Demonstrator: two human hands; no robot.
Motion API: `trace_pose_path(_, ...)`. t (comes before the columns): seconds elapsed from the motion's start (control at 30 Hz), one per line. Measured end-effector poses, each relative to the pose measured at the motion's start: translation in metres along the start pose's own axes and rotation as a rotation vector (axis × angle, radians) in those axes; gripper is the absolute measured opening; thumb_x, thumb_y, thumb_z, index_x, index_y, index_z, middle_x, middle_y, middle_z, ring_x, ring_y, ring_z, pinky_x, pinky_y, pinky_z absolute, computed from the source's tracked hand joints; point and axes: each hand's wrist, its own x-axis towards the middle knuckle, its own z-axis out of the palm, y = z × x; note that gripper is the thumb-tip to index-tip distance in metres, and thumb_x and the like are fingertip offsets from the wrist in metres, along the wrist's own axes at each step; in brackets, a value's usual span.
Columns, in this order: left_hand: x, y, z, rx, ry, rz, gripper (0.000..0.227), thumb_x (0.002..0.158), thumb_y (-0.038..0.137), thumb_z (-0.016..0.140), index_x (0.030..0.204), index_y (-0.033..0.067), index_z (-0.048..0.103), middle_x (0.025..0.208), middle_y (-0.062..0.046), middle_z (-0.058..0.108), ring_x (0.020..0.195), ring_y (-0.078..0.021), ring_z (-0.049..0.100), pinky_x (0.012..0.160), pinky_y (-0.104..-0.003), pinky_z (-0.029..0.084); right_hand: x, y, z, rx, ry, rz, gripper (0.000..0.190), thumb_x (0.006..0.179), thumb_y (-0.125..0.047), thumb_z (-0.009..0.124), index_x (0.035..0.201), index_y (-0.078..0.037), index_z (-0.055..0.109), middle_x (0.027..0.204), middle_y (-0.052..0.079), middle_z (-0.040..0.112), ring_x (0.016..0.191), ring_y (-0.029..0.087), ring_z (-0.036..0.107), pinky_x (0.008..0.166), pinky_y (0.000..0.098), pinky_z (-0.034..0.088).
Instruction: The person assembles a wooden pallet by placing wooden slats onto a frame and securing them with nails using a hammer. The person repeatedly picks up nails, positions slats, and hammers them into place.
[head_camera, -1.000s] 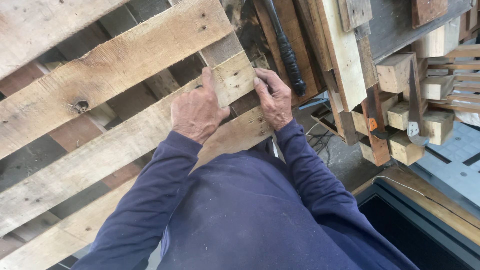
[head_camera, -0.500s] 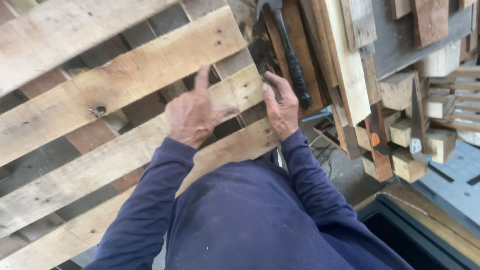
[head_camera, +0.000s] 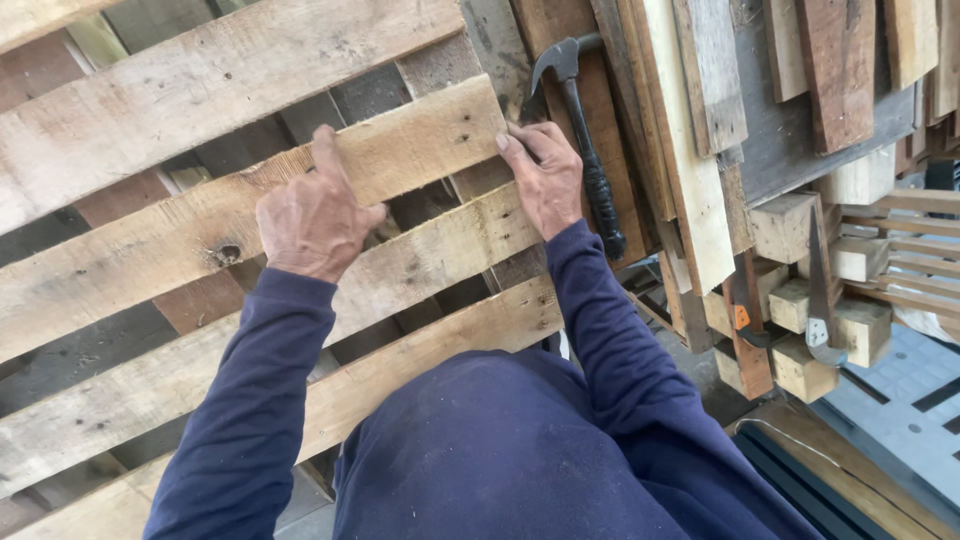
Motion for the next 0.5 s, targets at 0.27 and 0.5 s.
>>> trace_pose_path(0.27, -0.004, -0.004, 0.006, -0.093, -0.014, 0.010, 0.108, 0.074, 0.063, 0.085, 0.150, -0.0006, 0.042, 0.049, 0.001, 0.050, 0.038, -0.0137, 0.047, 0.036, -0.033, 0.038, -0.004, 0.005, 0.005, 0.112, 0.004, -0.017, 0.024, 0.100, -0.016, 0.074, 0.117, 0.001, 0.075, 0.103, 0.002, 0.064, 0.093, 0.010, 0.061, 0.081, 0.0230, 0.052)
trace_pose_path(0.5, -0.004, 0.000, -0.009, -0.108, -0.022, -0.020, 0.107, 0.074, 0.062, 0.087, 0.149, -0.0024, 0.044, 0.052, -0.001, 0.052, 0.041, -0.0156, 0.051, 0.038, -0.034, 0.041, -0.005, 0.009, 0.000, -0.025, 0.011, -0.111, 0.019, 0.102, -0.015, 0.074, 0.114, -0.001, 0.075, 0.107, 0.004, 0.066, 0.099, 0.012, 0.064, 0.087, 0.0246, 0.052)
